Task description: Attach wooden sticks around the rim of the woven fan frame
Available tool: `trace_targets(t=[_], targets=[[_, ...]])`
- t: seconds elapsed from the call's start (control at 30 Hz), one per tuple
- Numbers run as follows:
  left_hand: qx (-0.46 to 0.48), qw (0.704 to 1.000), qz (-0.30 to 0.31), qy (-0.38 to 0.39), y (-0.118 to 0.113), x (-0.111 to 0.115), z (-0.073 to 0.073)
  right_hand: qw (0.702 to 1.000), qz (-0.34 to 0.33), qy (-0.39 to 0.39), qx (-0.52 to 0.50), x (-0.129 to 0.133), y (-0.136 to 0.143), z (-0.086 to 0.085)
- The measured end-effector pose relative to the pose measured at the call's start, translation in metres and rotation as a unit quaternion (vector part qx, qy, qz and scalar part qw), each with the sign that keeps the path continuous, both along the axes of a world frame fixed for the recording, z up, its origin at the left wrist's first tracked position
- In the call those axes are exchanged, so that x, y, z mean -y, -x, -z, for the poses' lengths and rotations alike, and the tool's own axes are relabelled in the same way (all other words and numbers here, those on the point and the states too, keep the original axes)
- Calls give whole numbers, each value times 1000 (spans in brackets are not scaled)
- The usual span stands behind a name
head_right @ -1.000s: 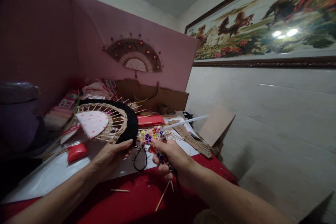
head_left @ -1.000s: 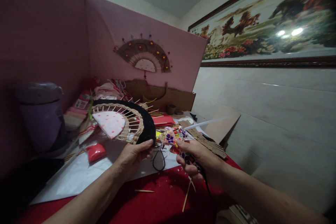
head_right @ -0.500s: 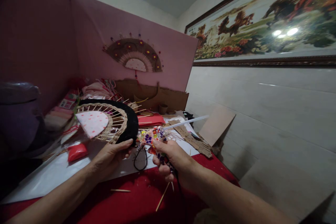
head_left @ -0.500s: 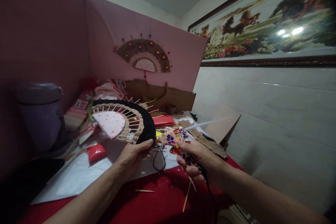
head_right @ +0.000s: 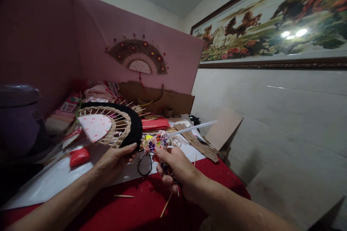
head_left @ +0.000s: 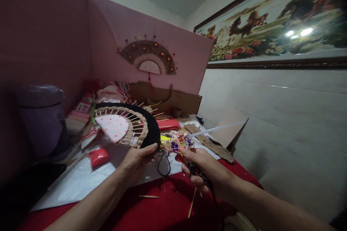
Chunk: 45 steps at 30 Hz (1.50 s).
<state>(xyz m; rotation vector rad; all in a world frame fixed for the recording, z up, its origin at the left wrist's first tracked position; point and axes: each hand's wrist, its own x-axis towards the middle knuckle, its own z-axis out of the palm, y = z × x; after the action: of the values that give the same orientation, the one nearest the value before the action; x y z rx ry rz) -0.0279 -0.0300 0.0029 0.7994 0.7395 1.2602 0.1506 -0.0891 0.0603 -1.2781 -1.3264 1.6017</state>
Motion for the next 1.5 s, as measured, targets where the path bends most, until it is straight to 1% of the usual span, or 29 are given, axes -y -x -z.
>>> trace_targets(t=[0.2, 0.4, 0.53, 0.7, 0.93, 1.07, 1.23, 1.5], targets=[[3, 1000, -3, -4, 0, -2, 2, 1000, 10, -19, -5, 2, 4, 3], [5, 1000, -7, 6, 1, -2, 2, 1000, -6, 7, -29, 2, 4, 7], [1, 1000, 2, 1, 1, -3, 4, 998, 3, -5, -55, 4, 5, 12], [8, 1000, 2, -14, 1, -4, 6, 996, 18, 0, -90, 6, 8, 20], [10, 1000, 5, -20, 1, -3, 5, 996, 14, -32, -85, 5, 11, 31], [14, 1000, 8, -19, 1, -2, 4, 995, 28, -39, -90, 6, 12, 36], [17, 1000, 3, -25, 1, -3, 5, 993, 48, -42, -96, 7, 15, 38], [21, 1000, -1, -17, 2, -4, 6, 990, 59, -40, -121, 10, 18, 39]])
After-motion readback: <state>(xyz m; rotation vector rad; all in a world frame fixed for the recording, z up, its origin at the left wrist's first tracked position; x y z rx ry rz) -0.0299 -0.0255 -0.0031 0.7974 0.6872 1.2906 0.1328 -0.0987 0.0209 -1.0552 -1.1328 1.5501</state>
